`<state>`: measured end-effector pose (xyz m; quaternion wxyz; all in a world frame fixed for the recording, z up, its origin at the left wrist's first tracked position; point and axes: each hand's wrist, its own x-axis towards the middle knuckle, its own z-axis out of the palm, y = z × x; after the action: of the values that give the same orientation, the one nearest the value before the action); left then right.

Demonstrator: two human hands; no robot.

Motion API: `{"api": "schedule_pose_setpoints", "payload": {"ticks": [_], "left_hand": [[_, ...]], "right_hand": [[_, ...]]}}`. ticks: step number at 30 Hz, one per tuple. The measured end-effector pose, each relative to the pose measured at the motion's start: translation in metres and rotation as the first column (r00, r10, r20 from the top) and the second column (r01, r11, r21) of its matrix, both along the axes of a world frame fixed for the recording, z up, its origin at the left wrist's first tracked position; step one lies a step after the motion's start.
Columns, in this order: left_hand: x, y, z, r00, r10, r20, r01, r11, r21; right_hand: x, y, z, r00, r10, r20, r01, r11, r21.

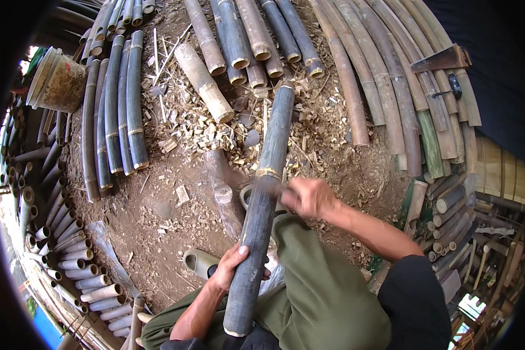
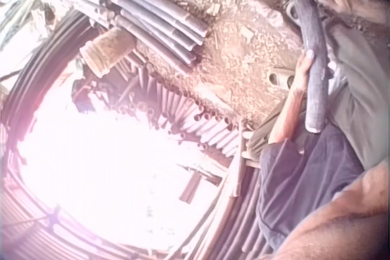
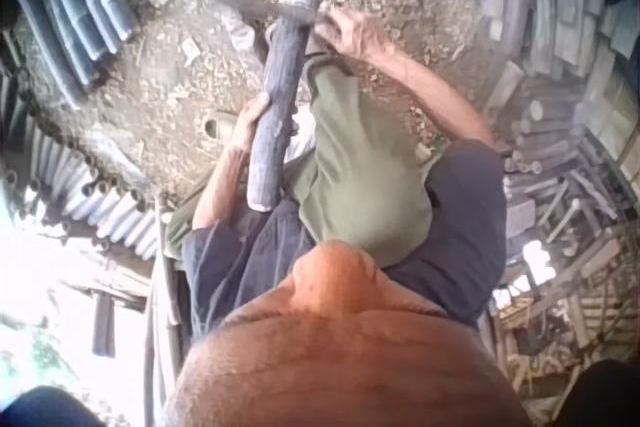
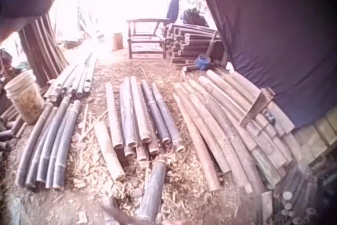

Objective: The person uses a machete to shave and cut notches into pieces of bamboo. They position stalks on a wooden block and strike them with the blade to remove sections and smooth the outer surface.

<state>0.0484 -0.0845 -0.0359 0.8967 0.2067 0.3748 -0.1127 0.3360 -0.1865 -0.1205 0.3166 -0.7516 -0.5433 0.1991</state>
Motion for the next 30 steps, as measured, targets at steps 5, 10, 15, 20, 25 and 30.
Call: {"api": "schedule_pose_setpoints", "payload": {"ticks": [5, 10, 15, 20, 25, 30], "left_hand": [[0.0, -0.001, -0.001, 0.996, 0.09, -0.015, -0.091, 0.986, -0.143], [-0.002, 0.004, -0.009, 0.998, 0.04, 0.045, -0.03, 0.976, -0.217], [-0.002, 0.005, -0.003, 0.999, 0.033, -0.011, -0.034, 0.99, -0.138], [-0.005, 0.004, -0.005, 0.998, 0.041, -0.051, -0.045, 0.996, -0.078], [-0.005, 0.005, -0.011, 0.998, 0.065, 0.018, -0.06, 0.981, -0.184], [0.001, 0.003, -0.007, 0.998, 0.052, -0.019, -0.054, 0.987, -0.148]], "right_hand": [[-0.012, 0.006, 0.017, 0.979, 0.196, 0.06, -0.203, 0.965, 0.167], [0.024, 0.018, 0.003, 0.962, -0.244, -0.121, 0.201, 0.936, -0.289], [0.0, 0.016, 0.004, 0.991, 0.107, 0.083, -0.121, 0.975, 0.189], [-0.008, 0.014, 0.006, 0.996, 0.065, 0.06, -0.074, 0.985, 0.157], [0.025, 0.025, 0.003, 0.96, -0.211, -0.186, 0.168, 0.96, -0.224], [-0.002, 0.017, -0.003, 0.988, 0.078, 0.134, -0.105, 0.973, 0.207]]}}
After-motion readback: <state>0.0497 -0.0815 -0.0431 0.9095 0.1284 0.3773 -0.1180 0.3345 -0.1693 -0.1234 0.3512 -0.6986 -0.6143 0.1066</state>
